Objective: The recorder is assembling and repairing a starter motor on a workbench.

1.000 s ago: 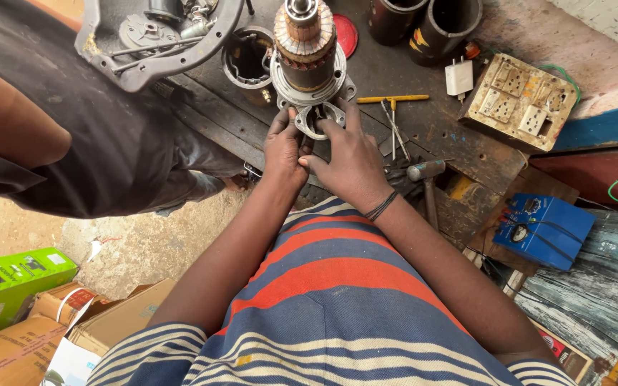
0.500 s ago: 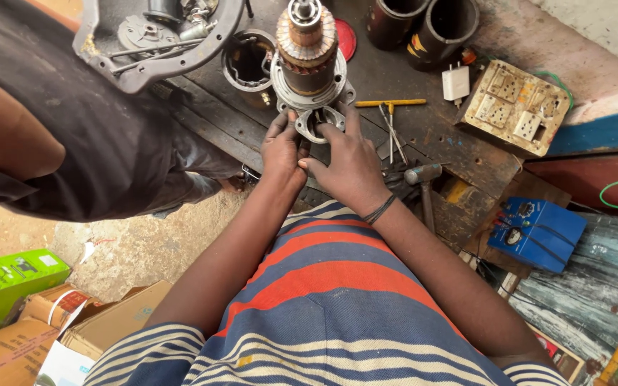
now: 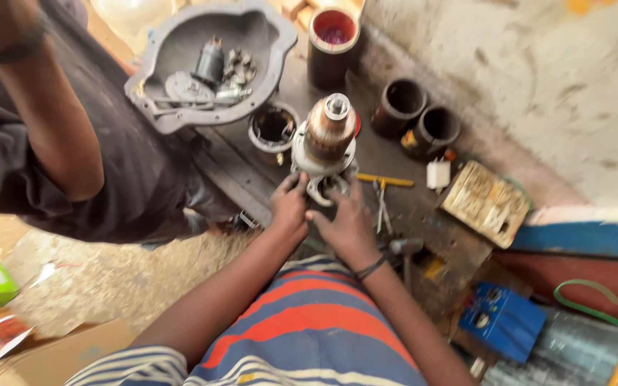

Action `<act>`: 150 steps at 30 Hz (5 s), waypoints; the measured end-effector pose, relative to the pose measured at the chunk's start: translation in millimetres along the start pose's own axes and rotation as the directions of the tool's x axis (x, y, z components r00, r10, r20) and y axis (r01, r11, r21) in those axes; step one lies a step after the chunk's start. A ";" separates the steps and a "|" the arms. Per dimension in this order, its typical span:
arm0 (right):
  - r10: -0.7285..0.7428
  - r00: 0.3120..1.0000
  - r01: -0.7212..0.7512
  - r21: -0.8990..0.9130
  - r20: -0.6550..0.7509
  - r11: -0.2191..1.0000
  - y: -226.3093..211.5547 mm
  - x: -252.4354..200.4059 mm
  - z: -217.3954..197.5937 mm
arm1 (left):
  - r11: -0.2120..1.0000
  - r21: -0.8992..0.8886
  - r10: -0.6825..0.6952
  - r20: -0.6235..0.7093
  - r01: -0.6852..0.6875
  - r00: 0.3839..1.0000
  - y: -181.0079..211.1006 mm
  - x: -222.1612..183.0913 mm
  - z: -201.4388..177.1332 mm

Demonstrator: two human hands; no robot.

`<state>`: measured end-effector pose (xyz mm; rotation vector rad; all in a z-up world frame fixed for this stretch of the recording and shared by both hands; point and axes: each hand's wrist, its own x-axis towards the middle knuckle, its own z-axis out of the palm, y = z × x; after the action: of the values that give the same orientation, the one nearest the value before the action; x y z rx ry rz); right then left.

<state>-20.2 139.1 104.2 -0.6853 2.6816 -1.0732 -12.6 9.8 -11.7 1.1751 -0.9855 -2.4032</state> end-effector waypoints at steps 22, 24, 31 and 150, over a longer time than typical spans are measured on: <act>0.138 0.990 -0.138 -0.003 -0.028 0.990 -22.1 3.9 -6.1 | 0.991 0.082 0.090 0.152 -0.103 0.984 2.5 10.0 -18.0; 0.195 0.981 -0.195 0.021 0.012 0.981 -29.5 4.2 -9.8 | 0.993 0.092 0.062 0.141 -0.075 0.988 7.6 1.9 -18.4; 0.175 0.985 -0.175 0.027 0.003 0.984 -30.4 3.9 -10.2 | 0.998 0.018 -0.062 0.084 0.061 0.995 12.8 0.6 -11.9; -0.110 0.993 0.092 -0.299 -0.044 0.950 -40.1 3.1 -18.7 | 0.840 0.407 0.234 0.324 -0.358 0.917 40.3 3.9 -23.5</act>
<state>-14.8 123.6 145.4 -0.8612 2.9207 -0.7265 1.8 -32.0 3.6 0.7519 -1.7600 -2.1636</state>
